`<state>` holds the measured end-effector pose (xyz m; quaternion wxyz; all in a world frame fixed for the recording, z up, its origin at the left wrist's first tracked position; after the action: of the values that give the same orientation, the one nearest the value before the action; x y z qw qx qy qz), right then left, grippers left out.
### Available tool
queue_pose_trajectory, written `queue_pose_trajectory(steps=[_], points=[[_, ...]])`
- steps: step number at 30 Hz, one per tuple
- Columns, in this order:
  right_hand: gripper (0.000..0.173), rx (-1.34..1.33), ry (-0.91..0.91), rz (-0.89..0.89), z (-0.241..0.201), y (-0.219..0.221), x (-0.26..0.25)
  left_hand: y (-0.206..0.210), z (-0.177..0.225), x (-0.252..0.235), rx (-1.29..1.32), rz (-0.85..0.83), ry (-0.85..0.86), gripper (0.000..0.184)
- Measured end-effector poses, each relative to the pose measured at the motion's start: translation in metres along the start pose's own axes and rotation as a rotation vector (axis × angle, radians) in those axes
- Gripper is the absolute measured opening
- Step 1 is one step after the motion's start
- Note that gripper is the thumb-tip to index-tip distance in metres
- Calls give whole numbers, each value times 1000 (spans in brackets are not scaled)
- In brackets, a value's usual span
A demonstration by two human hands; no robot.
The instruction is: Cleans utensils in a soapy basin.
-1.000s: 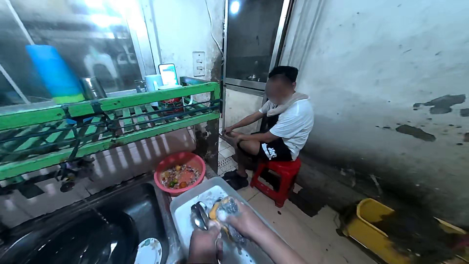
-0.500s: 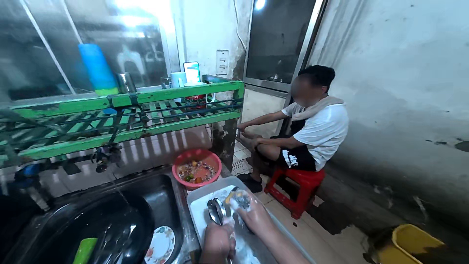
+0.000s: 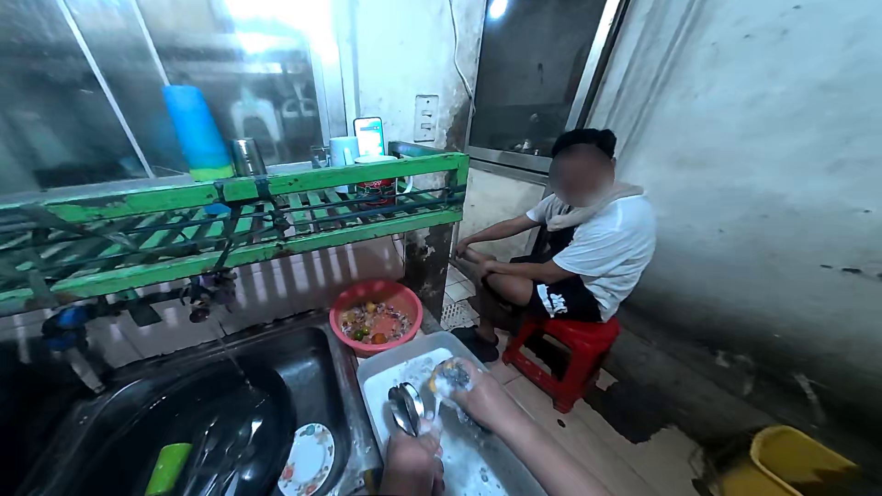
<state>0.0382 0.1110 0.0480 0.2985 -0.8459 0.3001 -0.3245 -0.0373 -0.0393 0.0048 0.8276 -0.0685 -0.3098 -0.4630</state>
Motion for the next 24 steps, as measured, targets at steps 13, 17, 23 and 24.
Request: queue_pose_trajectory(steps=[13, 17, 23, 24], points=[[62, -596, -95, 223, 24, -39, -1, 13, -5, 1, 107, -260, 69, 14], [31, -1109, -211, 379, 31, -43, 7, 11, 1, -3, 61, -151, 66, 19], [63, -701, 22, 202, 11, 12, 17, 10, 20, -12, -13, -92, 20, 17], [62, -640, 43, 182, 15, 3, 15, 5, 21, -13, 10, -91, 54, 14]])
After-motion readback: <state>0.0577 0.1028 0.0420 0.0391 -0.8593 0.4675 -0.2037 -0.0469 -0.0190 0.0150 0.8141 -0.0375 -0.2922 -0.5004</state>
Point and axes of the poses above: each hand's wrist, its own x-axis away from the middle knuckle, its own y-axis out of the palm, z = x × y, the point moved 9 cm from there along -x, towards the middle knuckle, and after that the axes turned 6 degrees about -z, right-handed, at the moved point
